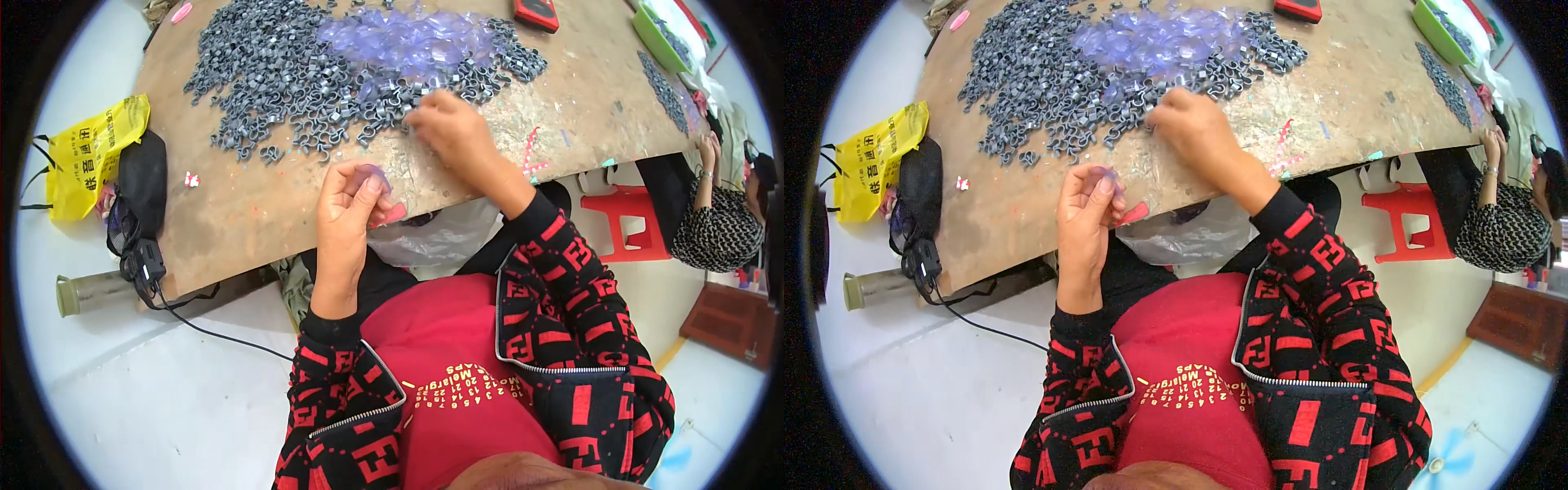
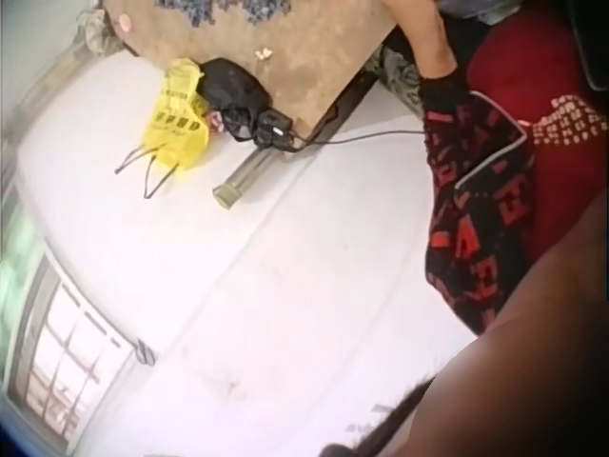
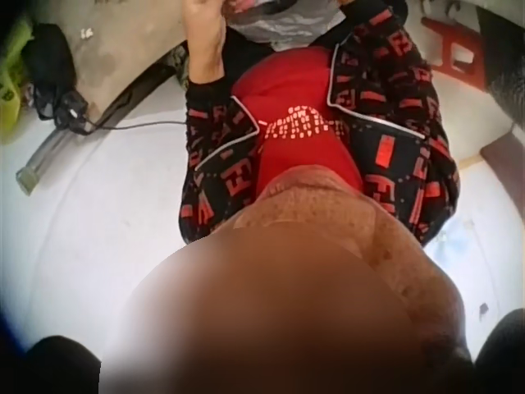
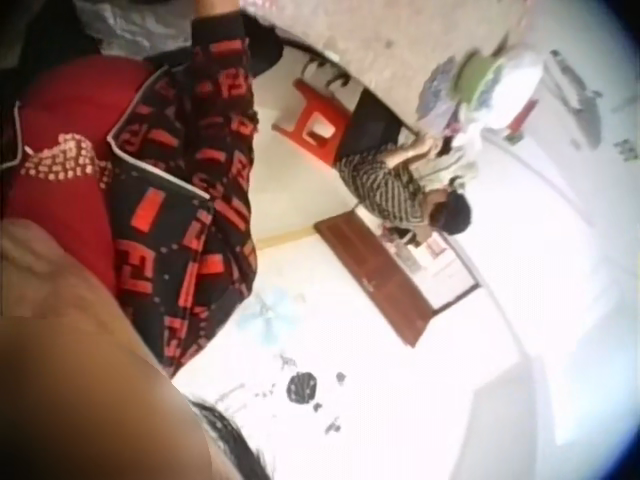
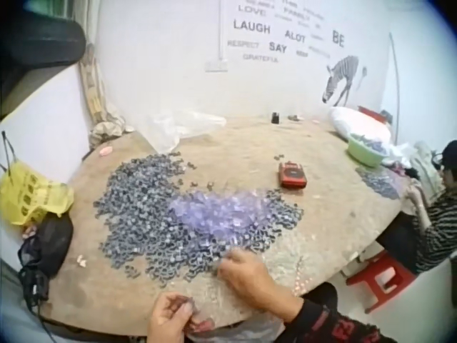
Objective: The recorder is sorting small gray plastic pieces and putting them into small plastic bags.
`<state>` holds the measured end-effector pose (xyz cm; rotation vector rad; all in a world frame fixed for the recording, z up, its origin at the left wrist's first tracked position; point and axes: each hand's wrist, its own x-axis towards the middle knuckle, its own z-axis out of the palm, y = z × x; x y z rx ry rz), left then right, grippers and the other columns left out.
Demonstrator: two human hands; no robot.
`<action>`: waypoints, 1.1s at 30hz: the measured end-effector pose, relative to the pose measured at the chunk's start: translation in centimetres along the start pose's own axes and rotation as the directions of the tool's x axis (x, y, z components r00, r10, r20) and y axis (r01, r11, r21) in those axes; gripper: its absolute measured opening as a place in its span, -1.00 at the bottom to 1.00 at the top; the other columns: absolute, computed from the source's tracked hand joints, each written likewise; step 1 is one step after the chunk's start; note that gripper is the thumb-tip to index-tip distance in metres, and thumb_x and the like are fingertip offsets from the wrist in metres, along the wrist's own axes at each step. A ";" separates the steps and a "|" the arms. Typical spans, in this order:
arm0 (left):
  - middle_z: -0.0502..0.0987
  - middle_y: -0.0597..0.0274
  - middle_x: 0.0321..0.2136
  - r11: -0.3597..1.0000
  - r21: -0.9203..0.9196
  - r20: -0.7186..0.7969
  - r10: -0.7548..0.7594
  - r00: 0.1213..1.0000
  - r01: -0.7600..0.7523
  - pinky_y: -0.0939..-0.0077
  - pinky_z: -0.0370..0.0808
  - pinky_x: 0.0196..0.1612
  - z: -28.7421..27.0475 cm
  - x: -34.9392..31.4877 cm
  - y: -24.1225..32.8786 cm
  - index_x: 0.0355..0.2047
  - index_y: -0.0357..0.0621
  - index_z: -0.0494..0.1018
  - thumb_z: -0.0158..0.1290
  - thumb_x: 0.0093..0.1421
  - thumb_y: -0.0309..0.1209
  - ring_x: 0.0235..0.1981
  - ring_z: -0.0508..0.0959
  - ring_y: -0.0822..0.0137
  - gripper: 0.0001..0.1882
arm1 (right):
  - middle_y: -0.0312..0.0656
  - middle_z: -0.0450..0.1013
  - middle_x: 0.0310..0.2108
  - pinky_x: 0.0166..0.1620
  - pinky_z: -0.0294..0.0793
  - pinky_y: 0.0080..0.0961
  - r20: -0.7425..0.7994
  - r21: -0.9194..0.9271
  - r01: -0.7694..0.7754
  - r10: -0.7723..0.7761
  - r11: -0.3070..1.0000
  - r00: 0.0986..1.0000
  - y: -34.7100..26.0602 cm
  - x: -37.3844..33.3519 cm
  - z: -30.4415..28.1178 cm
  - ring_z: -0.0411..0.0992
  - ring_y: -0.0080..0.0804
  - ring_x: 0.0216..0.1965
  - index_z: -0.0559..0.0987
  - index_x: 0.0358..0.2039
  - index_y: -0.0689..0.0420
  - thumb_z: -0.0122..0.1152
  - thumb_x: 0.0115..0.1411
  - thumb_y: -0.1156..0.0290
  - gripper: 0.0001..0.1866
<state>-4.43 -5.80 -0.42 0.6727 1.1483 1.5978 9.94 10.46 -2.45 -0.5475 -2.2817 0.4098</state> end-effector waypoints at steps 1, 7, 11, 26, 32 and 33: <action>0.47 0.29 -0.38 1.000 -0.004 -0.003 -0.009 1.000 0.009 0.68 0.40 -0.42 0.1 0.1 -0.1 -0.16 -0.13 0.37 0.01 0.26 -0.45 -0.48 0.44 0.54 -0.84 | -0.16 0.43 -0.33 -0.29 0.47 -0.37 -0.026 -0.034 -0.039 0.038 0.999 0.999 0.7 0.2 -0.4 0.45 -0.14 -0.34 0.58 -0.30 0.08 0.23 -0.02 0.55 -0.78; 0.49 0.23 -0.35 0.949 -0.294 0.107 -0.089 0.990 0.117 0.54 0.59 -0.34 -0.5 0.6 -0.3 -0.04 -0.21 0.35 -0.01 0.27 -0.43 -0.42 0.53 0.52 -0.74 | -0.34 0.45 -0.38 -0.24 0.39 -0.66 0.046 0.302 -0.382 0.387 0.873 0.921 1.0 0.1 -1.7 0.43 -0.57 -0.32 0.57 -0.22 0.17 0.14 0.13 0.58 -0.81; 0.51 0.22 -0.34 0.930 -0.337 0.132 -0.105 0.986 0.145 0.60 0.57 -0.37 -0.1 1.1 -0.7 -0.05 -0.20 0.35 -0.01 0.28 -0.42 -0.43 0.53 0.52 -0.75 | -0.39 0.46 -0.29 -0.20 0.39 -0.70 0.105 0.624 -0.471 0.530 0.623 0.841 1.2 -0.7 -1.7 0.40 -0.68 -0.29 0.53 -0.16 0.21 0.11 0.19 0.57 -0.80; 0.52 0.15 -0.26 0.969 -0.188 0.173 -0.130 0.976 0.162 0.59 0.53 -0.29 0.8 1.8 -1.3 -0.08 -0.13 0.32 -0.03 0.27 -0.46 -0.34 0.57 0.42 -0.78 | -0.17 0.40 -0.29 -0.23 0.43 -0.40 -0.078 -0.043 -0.107 0.104 0.993 0.992 0.1 -0.8 -0.5 0.43 -0.22 -0.28 0.59 -0.29 0.08 0.24 0.01 0.53 -0.79; 0.52 0.19 -0.24 0.969 -0.194 0.208 -0.114 0.971 0.155 0.59 0.54 -0.26 0.3 2.1 -1.6 -0.10 -0.12 0.35 0.00 0.25 -0.45 -0.32 0.58 0.41 -0.79 | -0.21 0.47 -0.33 -0.28 0.42 -0.53 -0.140 0.160 -0.290 0.312 0.944 0.940 1.1 -0.9 -0.7 0.46 -0.37 -0.38 0.55 -0.23 0.16 0.16 0.11 0.55 -0.81; 0.52 0.18 -0.22 0.961 -0.224 0.228 -0.112 0.967 0.164 0.59 0.54 -0.26 0.0 2.2 -1.8 -0.07 -0.12 0.35 0.02 0.25 -0.44 -0.32 0.58 0.41 -0.76 | -0.21 0.47 -0.33 -0.28 0.42 -0.53 -0.137 0.156 -0.299 0.320 0.942 0.937 0.9 -1.5 -0.8 0.46 -0.37 -0.38 0.55 -0.23 0.16 0.16 0.11 0.55 -0.81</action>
